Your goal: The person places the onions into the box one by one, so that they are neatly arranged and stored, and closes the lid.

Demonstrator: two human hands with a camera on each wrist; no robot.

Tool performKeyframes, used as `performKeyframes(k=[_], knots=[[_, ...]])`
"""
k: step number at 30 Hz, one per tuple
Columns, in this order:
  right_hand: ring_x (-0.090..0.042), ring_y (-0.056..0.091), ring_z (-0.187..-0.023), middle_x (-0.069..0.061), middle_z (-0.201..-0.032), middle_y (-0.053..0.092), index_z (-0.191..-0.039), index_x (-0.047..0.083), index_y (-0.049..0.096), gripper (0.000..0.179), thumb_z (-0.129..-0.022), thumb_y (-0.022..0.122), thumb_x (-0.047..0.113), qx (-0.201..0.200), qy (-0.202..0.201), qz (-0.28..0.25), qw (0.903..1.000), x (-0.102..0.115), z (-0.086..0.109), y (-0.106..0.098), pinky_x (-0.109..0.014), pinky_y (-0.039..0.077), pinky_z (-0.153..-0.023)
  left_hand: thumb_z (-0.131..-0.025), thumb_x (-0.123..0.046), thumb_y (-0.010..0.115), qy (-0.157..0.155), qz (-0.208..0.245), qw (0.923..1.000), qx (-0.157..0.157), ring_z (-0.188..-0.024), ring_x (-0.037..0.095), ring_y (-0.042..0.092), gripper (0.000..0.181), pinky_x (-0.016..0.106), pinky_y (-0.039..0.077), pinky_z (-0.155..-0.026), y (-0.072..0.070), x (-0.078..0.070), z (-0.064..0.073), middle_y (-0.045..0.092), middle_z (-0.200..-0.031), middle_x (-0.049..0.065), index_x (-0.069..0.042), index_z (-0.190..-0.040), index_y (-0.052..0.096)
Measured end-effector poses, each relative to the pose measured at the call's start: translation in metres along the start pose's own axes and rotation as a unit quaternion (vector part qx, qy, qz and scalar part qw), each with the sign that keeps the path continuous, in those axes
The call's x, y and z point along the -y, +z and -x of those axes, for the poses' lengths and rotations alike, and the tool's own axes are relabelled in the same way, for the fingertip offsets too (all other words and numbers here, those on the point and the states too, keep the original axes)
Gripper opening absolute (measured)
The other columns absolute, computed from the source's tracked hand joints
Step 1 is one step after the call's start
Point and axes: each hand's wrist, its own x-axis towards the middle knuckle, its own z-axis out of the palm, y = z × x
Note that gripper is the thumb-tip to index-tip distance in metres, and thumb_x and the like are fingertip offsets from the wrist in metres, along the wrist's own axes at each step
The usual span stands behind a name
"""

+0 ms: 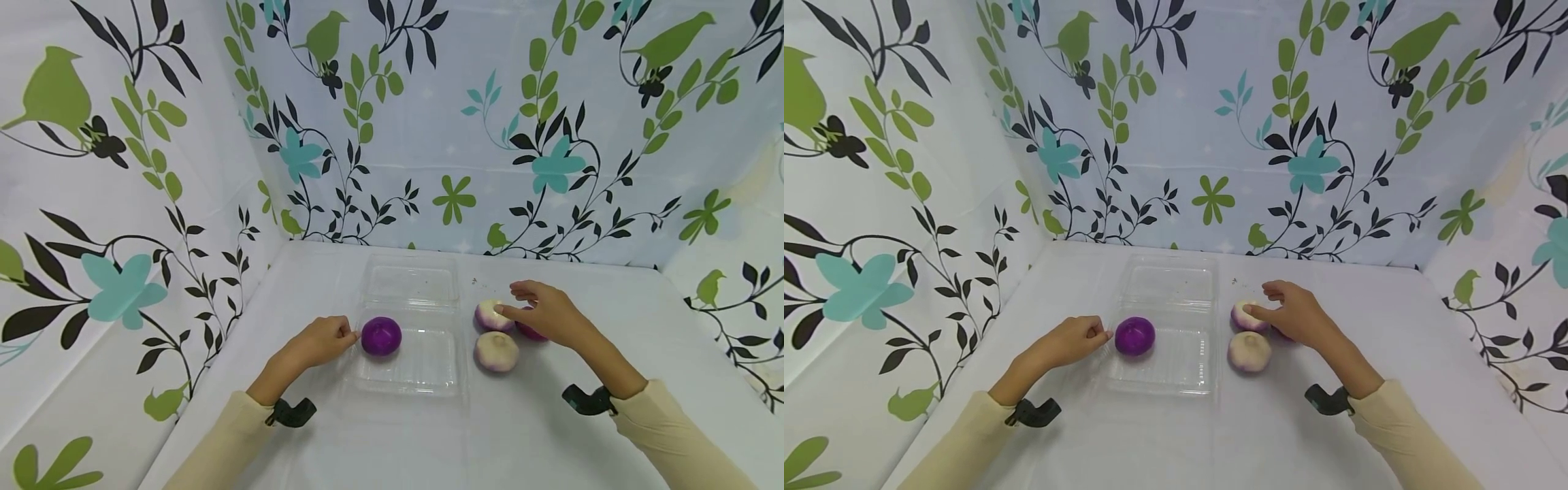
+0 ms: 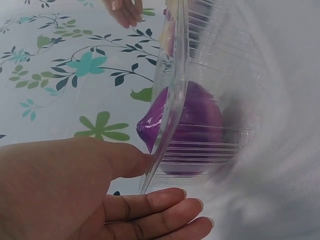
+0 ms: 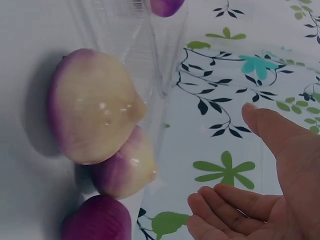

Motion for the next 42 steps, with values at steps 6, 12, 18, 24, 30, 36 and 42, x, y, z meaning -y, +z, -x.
performKeyframes(k=[6,12,18,24,30,36,42], knots=[[-0.046,0.059,-0.132,-0.026,-0.144,0.061,-0.147,-0.002,0.054,0.076,-0.097,0.073,0.051,-0.007,0.002,-0.028,0.9996,-0.021,0.027,0.010,-0.056,0.055,-0.100,-0.105,-0.027,0.064,-0.001,-0.002,1.0000,0.002,-0.072,0.016,0.052,0.022,0.030,0.043,-0.064,-0.001,-0.001,0.001,0.060,-0.080,0.002,-0.008,-0.094,0.064],[-0.048,0.058,-0.133,-0.027,-0.144,0.061,-0.145,-0.007,0.054,0.080,-0.094,0.077,0.051,0.011,0.001,-0.049,0.9987,-0.034,0.044,0.026,-0.056,0.054,-0.102,-0.105,-0.027,0.064,-0.001,-0.002,1.0000,0.001,-0.072,0.016,0.052,0.022,0.030,0.043,-0.064,-0.001,-0.003,0.001,0.060,-0.080,0.002,-0.008,-0.094,0.065],[-0.046,0.062,-0.127,-0.027,-0.139,0.064,-0.139,-0.011,0.057,0.076,-0.090,0.085,0.038,0.019,-0.036,-0.050,0.9979,-0.044,0.048,0.043,-0.058,0.051,-0.104,-0.105,-0.027,0.064,-0.004,0.000,1.0000,0.001,-0.073,0.016,0.053,0.022,0.031,0.043,-0.065,-0.001,-0.004,0.003,0.061,-0.081,0.001,-0.008,-0.094,0.064],[-0.043,0.063,-0.124,-0.024,-0.136,0.065,-0.138,-0.010,0.057,0.078,-0.086,0.088,0.040,0.021,-0.049,-0.051,0.9973,-0.051,0.047,0.053,-0.058,0.051,-0.105,-0.105,-0.027,0.063,0.001,-0.002,1.0000,-0.001,-0.073,0.016,0.052,0.022,0.031,0.043,-0.065,-0.001,-0.003,0.002,0.061,-0.081,0.002,-0.008,-0.094,0.064],[-0.041,0.064,-0.124,-0.022,-0.135,0.066,-0.139,-0.008,0.058,0.080,-0.085,0.089,0.042,0.024,-0.055,-0.056,0.9966,-0.057,0.044,0.058,-0.059,0.049,-0.106,-0.105,-0.027,0.063,0.002,-0.006,1.0000,-0.003,-0.073,0.016,0.053,0.022,0.031,0.043,-0.066,0.000,-0.002,0.002,0.061,-0.081,0.002,-0.008,-0.094,0.065],[-0.037,0.065,-0.122,-0.020,-0.135,0.066,-0.138,-0.007,0.059,0.074,-0.086,0.089,0.036,0.020,-0.072,-0.066,0.9950,-0.060,0.043,0.061,-0.056,0.049,-0.106,-0.105,-0.027,0.063,0.002,-0.006,1.0000,-0.004,-0.073,0.016,0.052,0.022,0.031,0.043,-0.065,0.000,-0.003,0.001,0.061,-0.080,0.002,-0.008,-0.093,0.064],[-0.037,0.066,-0.122,-0.021,-0.136,0.065,-0.138,-0.008,0.059,0.069,-0.088,0.088,0.031,0.018,-0.079,-0.073,0.9940,-0.061,0.043,0.062,-0.054,0.049,-0.106,-0.105,-0.026,0.063,0.005,-0.004,1.0000,-0.006,-0.072,0.016,0.052,0.022,0.031,0.042,-0.065,0.000,-0.004,0.002,0.060,-0.079,0.002,-0.008,-0.092,0.064]])
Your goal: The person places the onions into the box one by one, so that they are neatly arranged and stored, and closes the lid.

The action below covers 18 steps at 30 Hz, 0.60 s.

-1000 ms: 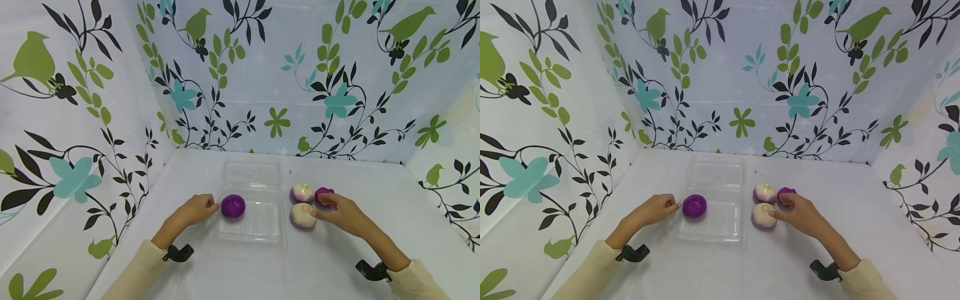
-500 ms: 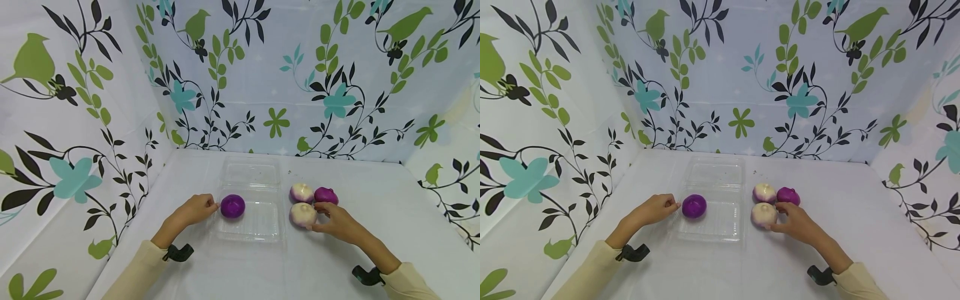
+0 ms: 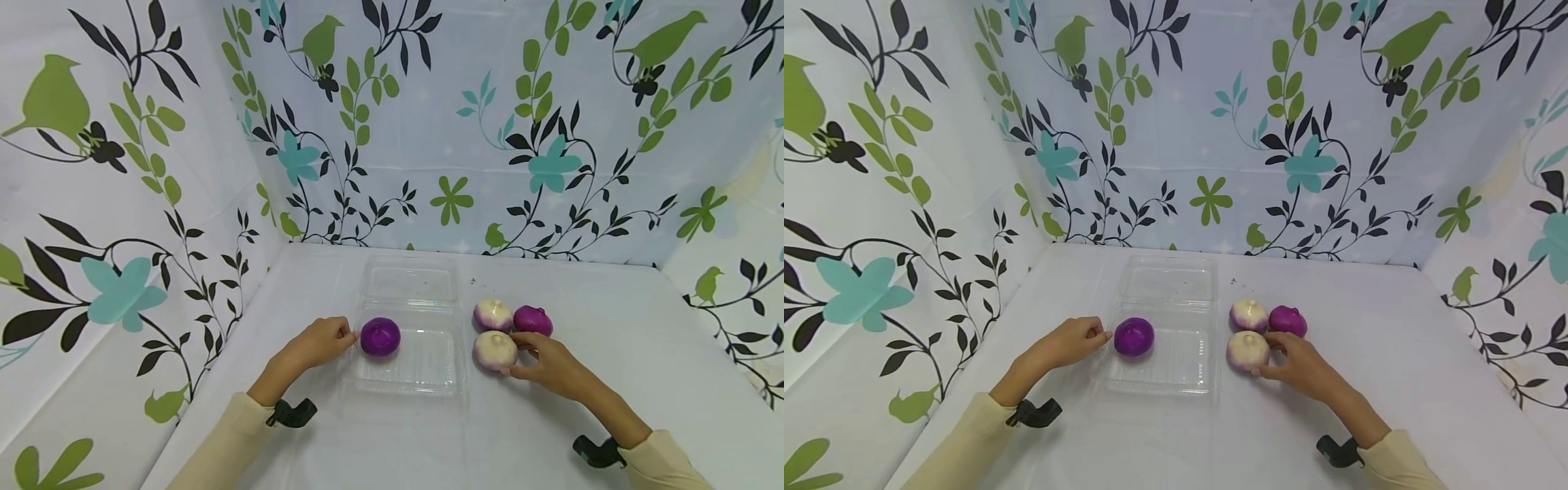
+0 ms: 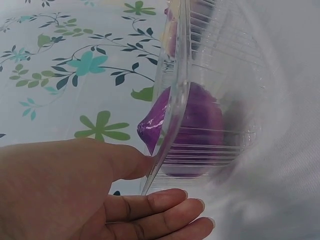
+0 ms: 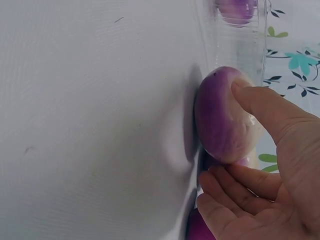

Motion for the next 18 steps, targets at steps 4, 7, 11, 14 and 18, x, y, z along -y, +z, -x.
performKeyframes(k=[4,7,11,14,18], knots=[[-0.037,0.065,-0.122,-0.021,-0.136,0.065,-0.138,-0.008,0.058,0.069,-0.089,0.087,0.031,-0.001,0.002,-0.002,1.0000,-0.0015,-0.0009,0.0014,-0.053,0.049,-0.106,-0.105,-0.026,0.063,0.001,0.002,1.0000,0.000,-0.072,0.016,0.052,0.022,0.031,0.042,-0.065,0.0000,0.0005,-0.0001,0.060,-0.079,0.002,-0.008,-0.092,0.064],[-0.039,0.065,-0.123,-0.023,-0.137,0.064,-0.139,-0.009,0.058,0.070,-0.089,0.087,0.030,-0.003,0.005,-0.005,1.0000,-0.0026,-0.0012,0.0027,-0.052,0.049,-0.106,-0.105,-0.026,0.063,0.002,0.004,1.0000,0.001,-0.073,0.016,0.052,0.022,0.031,0.043,-0.065,-0.0001,0.0003,0.0001,0.061,-0.079,0.002,-0.008,-0.093,0.064],[-0.041,0.063,-0.125,-0.025,-0.139,0.063,-0.139,-0.010,0.057,0.068,-0.090,0.086,0.028,-0.004,0.010,-0.017,0.9998,-0.0039,-0.0008,0.0042,-0.052,0.048,-0.107,-0.105,-0.026,0.063,0.000,0.005,1.0000,0.002,-0.073,0.016,0.052,0.022,0.031,0.043,-0.065,-0.0003,-0.0004,0.0007,0.061,-0.080,0.002,-0.008,-0.093,0.064],[-0.043,0.063,-0.126,-0.025,-0.140,0.062,-0.139,-0.010,0.057,0.066,-0.091,0.086,0.025,-0.005,0.009,-0.024,0.9997,-0.0047,-0.0005,0.0048,-0.052,0.048,-0.107,-0.105,-0.026,0.063,-0.001,0.005,1.0000,0.004,-0.074,0.016,0.052,0.022,0.031,0.043,-0.065,-0.0002,-0.0003,0.0009,0.061,-0.081,0.002,-0.008,-0.094,0.064],[-0.044,0.063,-0.127,-0.026,-0.140,0.062,-0.138,-0.011,0.058,0.065,-0.090,0.086,0.022,-0.011,0.003,-0.025,0.9996,-0.0052,-0.0003,0.0054,-0.051,0.048,-0.106,-0.105,-0.026,0.063,0.000,0.005,1.0000,0.004,-0.073,0.016,0.052,0.022,0.031,0.043,-0.065,-0.0003,-0.0005,0.0010,0.060,-0.080,0.002,-0.008,-0.093,0.064]])
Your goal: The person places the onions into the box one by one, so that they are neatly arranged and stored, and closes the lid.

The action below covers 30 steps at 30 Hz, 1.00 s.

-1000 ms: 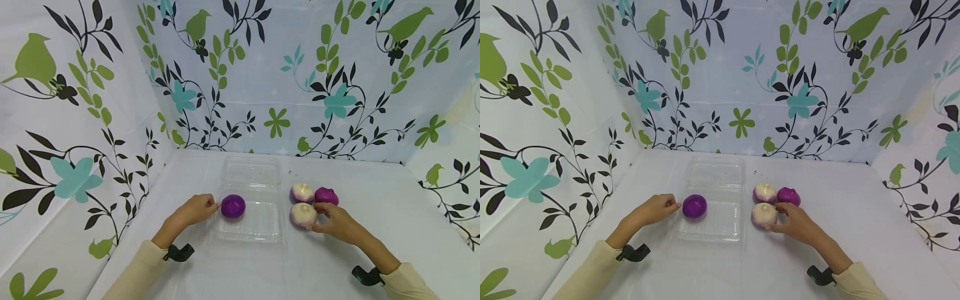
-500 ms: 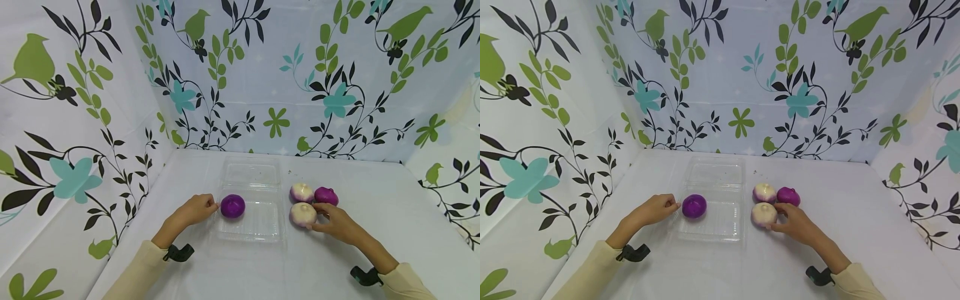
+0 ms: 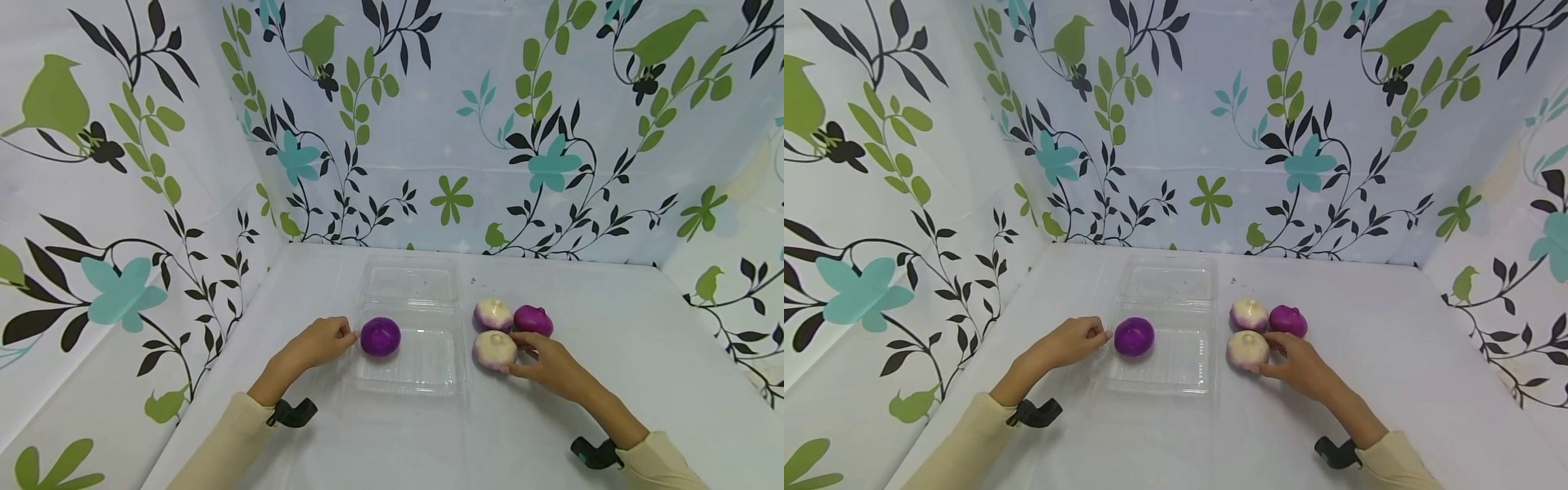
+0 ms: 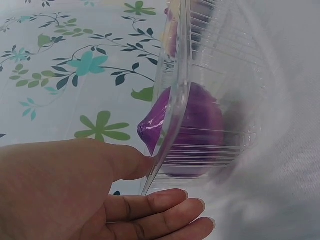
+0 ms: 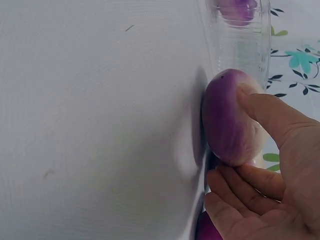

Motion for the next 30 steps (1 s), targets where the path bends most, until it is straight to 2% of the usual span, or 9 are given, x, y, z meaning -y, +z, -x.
performKeyframes(k=[11,15,23,30], knots=[[-0.041,0.065,-0.123,-0.023,-0.136,0.065,-0.136,-0.009,0.060,0.060,-0.089,0.086,0.018,-0.016,-0.006,0.001,0.9999,0.004,0.002,-0.002,-0.051,0.050,-0.104,-0.105,-0.027,0.062,-0.002,-0.001,1.0000,0.001,-0.073,0.016,0.052,0.023,0.031,0.042,-0.065,0.000,0.001,-0.001,0.060,-0.080,0.001,-0.009,-0.093,0.064],[-0.038,0.067,-0.120,-0.022,-0.134,0.066,-0.135,-0.009,0.061,0.059,-0.090,0.086,0.019,-0.019,-0.012,0.012,0.9997,0.014,0.001,-0.008,-0.050,0.051,-0.103,-0.106,-0.028,0.062,-0.001,0.000,1.0000,0.004,-0.073,0.015,0.052,0.023,0.031,0.042,-0.065,0.000,0.000,-0.001,0.060,-0.081,0.001,-0.009,-0.093,0.064],[-0.043,0.064,-0.125,-0.025,-0.137,0.065,-0.139,-0.008,0.060,0.064,-0.090,0.086,0.025,-0.026,-0.009,0.057,0.9980,0.037,-0.008,-0.021,-0.054,0.053,-0.102,-0.106,-0.028,0.062,-0.001,0.001,1.0000,0.004,-0.074,0.016,0.052,0.023,0.031,0.043,-0.066,-0.001,0.002,0.000,0.060,-0.081,0.002,-0.008,-0.094,0.063],[-0.043,0.062,-0.131,-0.024,-0.141,0.063,-0.142,-0.007,0.059,0.068,-0.089,0.086,0.026,-0.016,-0.022,0.051,0.9983,0.054,-0.020,-0.023,-0.050,0.051,-0.103,-0.106,-0.027,0.062,0.002,0.001,1.0000,0.003,-0.073,0.016,0.052,0.022,0.031,0.043,-0.065,0.000,0.002,0.000,0.060,-0.081,0.002,-0.008,-0.094,0.064]])
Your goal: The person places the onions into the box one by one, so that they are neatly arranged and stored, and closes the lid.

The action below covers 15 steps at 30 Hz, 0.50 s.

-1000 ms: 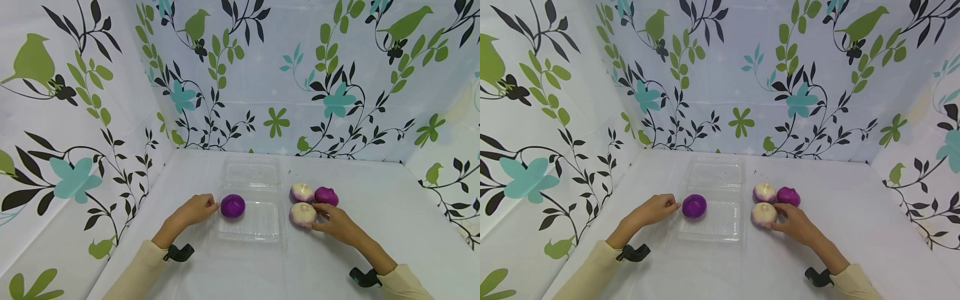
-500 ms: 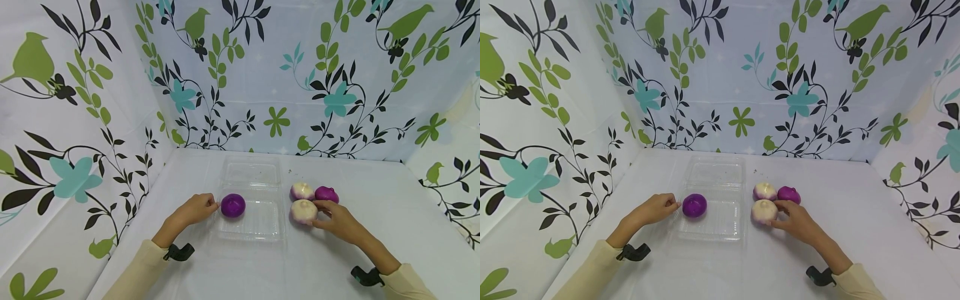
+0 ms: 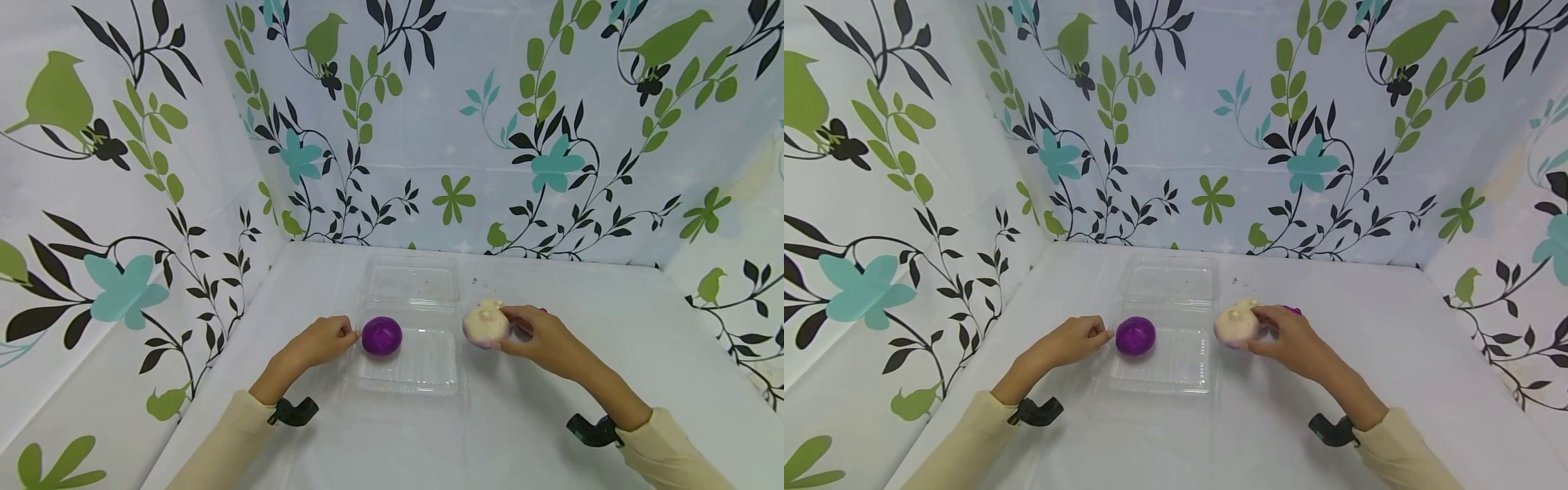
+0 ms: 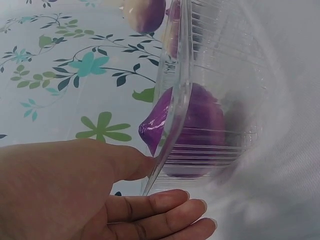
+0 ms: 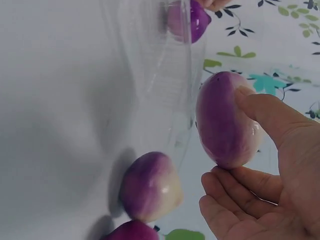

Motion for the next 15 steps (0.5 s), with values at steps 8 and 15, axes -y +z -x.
performKeyframes(k=[8,15], knots=[[-0.042,0.061,-0.131,-0.019,-0.142,0.064,-0.143,0.000,0.060,0.067,-0.090,0.086,0.031,0.021,-0.010,0.004,0.9997,0.021,-0.016,0.002,-0.055,0.053,-0.102,-0.106,-0.026,0.062,-0.004,-0.002,1.0000,0.001,-0.072,0.016,0.051,0.022,0.030,0.042,-0.064,0.000,0.000,0.000,0.060,-0.080,0.002,-0.008,-0.095,0.064],[-0.044,0.061,-0.131,-0.019,-0.140,0.065,-0.142,0.001,0.062,0.066,-0.091,0.085,0.035,0.041,-0.026,0.001,0.9988,0.034,-0.030,0.005,-0.055,0.054,-0.100,-0.107,-0.027,0.061,-0.007,-0.007,0.9999,0.003,-0.071,0.015,0.051,0.023,0.030,0.042,-0.064,0.000,-0.001,0.001,0.059,-0.079,0.002,-0.008,-0.094,0.064]])
